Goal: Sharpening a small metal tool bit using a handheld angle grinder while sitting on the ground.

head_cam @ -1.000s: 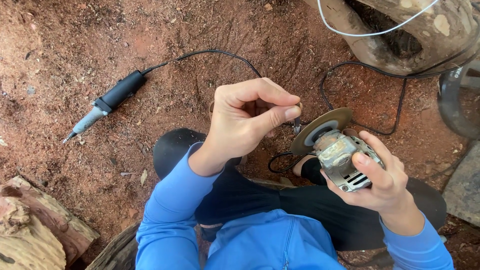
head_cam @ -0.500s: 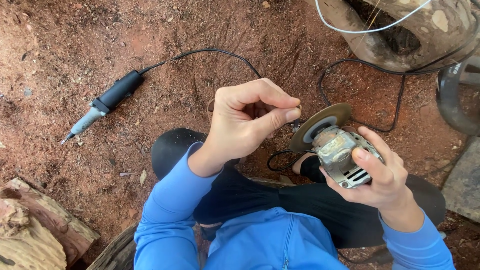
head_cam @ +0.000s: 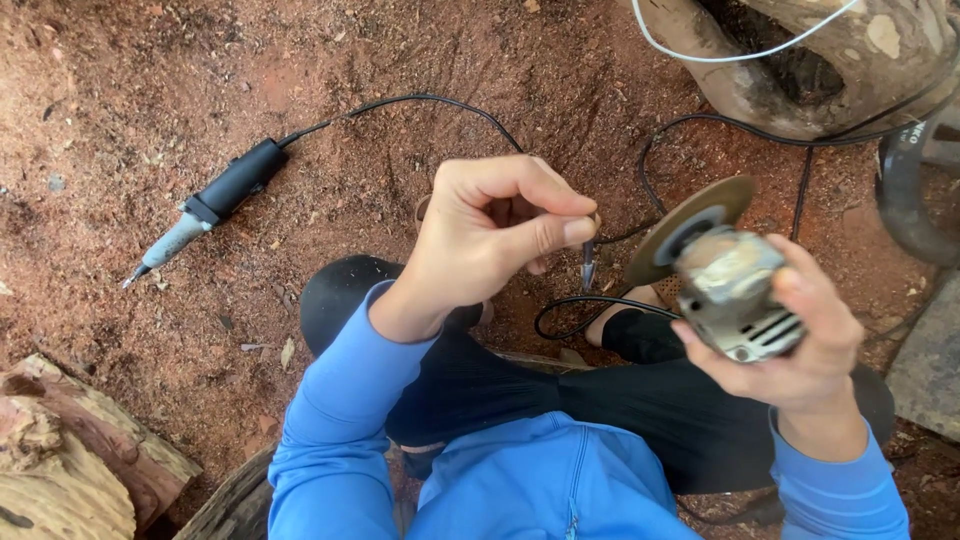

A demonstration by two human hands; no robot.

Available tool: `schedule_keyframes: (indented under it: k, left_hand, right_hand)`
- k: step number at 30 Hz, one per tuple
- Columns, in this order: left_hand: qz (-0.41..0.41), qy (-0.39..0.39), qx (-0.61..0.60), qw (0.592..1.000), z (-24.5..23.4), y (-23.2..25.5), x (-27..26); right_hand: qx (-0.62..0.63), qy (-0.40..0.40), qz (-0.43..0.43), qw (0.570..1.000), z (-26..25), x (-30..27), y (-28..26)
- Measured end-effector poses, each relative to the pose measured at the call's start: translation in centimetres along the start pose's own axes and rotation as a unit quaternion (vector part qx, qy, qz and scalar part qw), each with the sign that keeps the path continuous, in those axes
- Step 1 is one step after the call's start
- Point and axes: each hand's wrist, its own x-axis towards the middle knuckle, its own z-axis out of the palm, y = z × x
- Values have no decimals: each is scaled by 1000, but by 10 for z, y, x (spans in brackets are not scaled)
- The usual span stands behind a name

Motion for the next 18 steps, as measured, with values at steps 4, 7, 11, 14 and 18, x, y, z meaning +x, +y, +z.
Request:
schedule_keyframes:
  k: [4,7,11,14,18]
  left_hand:
    - [-14,9,-28,999,-3,-2,2]
    - [-12,20,-27,999,-3,-2,3]
    - [-8,32,-4,999,-3,1,3]
    - [-2,37,11,999,-2,2,2]
    - [8,44,21,999,-1,2,1]
  right_hand:
    - [-73,15,8,997,-4,-13,-8]
    - [-64,-2,13,998,-4,-23,-4]
    - [-101,-5,7,995,2,-27,-9]
    - [-145,-5,-13,989,8,-28,-10]
    - [-162,-16,-44,986,15,-24,-10]
